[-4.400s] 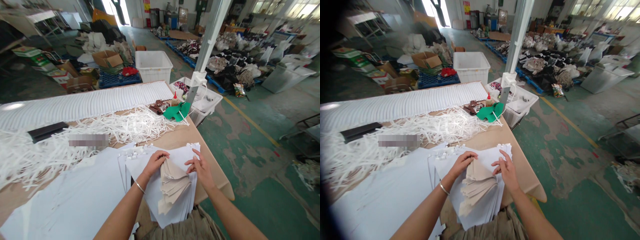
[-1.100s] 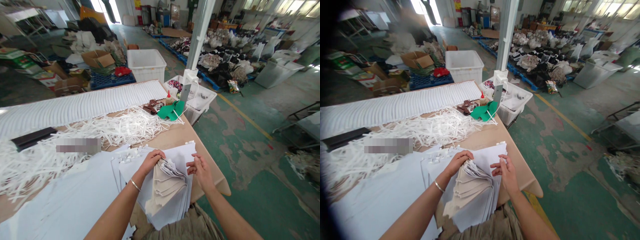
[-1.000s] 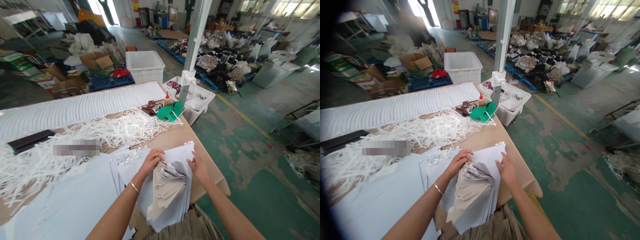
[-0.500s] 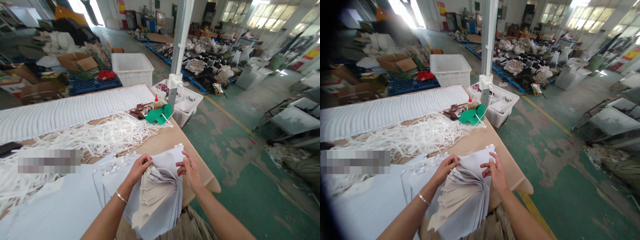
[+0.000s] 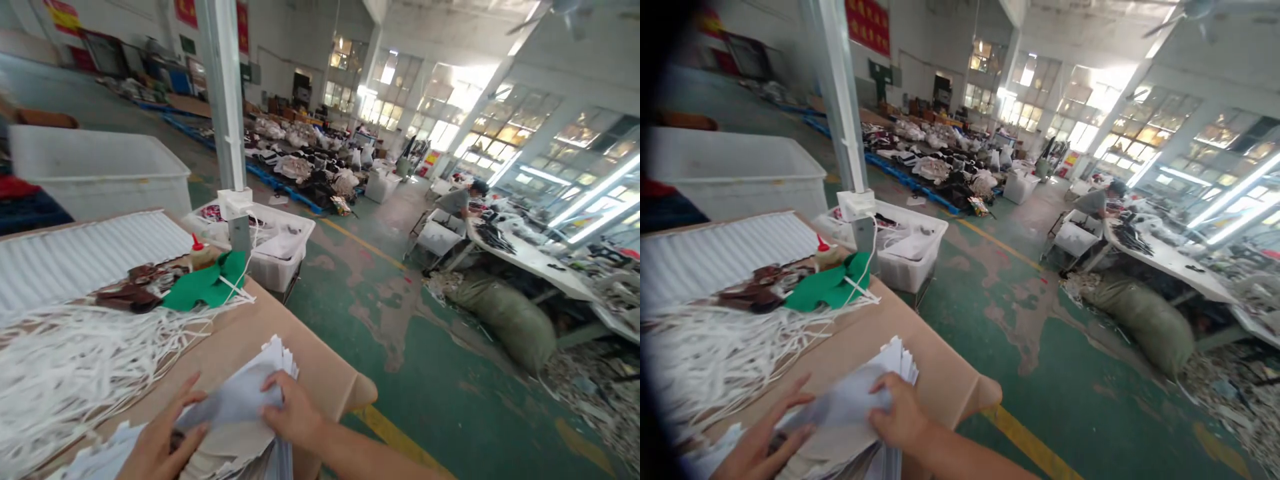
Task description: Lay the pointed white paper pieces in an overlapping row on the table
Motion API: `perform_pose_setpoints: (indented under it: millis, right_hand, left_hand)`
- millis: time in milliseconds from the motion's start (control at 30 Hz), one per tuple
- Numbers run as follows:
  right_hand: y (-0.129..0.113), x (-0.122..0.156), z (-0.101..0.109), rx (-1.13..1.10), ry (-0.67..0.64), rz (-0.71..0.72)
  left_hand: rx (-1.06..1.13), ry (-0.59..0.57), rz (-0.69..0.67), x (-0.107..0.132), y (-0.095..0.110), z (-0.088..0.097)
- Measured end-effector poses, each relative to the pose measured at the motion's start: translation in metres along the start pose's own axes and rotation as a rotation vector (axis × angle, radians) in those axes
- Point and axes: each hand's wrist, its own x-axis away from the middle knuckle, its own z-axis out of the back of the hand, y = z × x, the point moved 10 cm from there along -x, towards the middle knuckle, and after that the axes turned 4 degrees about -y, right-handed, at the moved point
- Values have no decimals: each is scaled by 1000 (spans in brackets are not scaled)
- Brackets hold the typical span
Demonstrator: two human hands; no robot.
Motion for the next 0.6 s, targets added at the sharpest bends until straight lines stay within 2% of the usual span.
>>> perform_pose_setpoints:
  millis: [100,167,200,267,300,367,433,500,600]
  right_hand:
    - [-8,11,-16,-397,-126,-47]
    - [-4,11,-15,-537,-105,-126]
    - [4,10,-8,-466,-39,-179]
    - [19,3,5,-34,28,-255]
    - [25,-1,6,203,23,-275]
    - [37,-6,4,437,-6,-299]
    - [42,-6,-1,493,-30,-279]
    - [32,-2,-4,469,-25,-174]
    - [9,10,-6,223,-30,7]
  left_hand:
    - [183,-30,135,14,-11,-1]
    - [289,-102,196,28,1,-5]
    - [314,-90,201,32,10,-3]
    - [326,-98,201,37,29,-3]
    - [328,-75,212,38,34,-2]
    - [294,-32,263,37,36,-1]
    - [258,-28,245,35,40,-2]
    - [225,-14,189,33,43,-1]
    - [214,22,156,33,40,4]
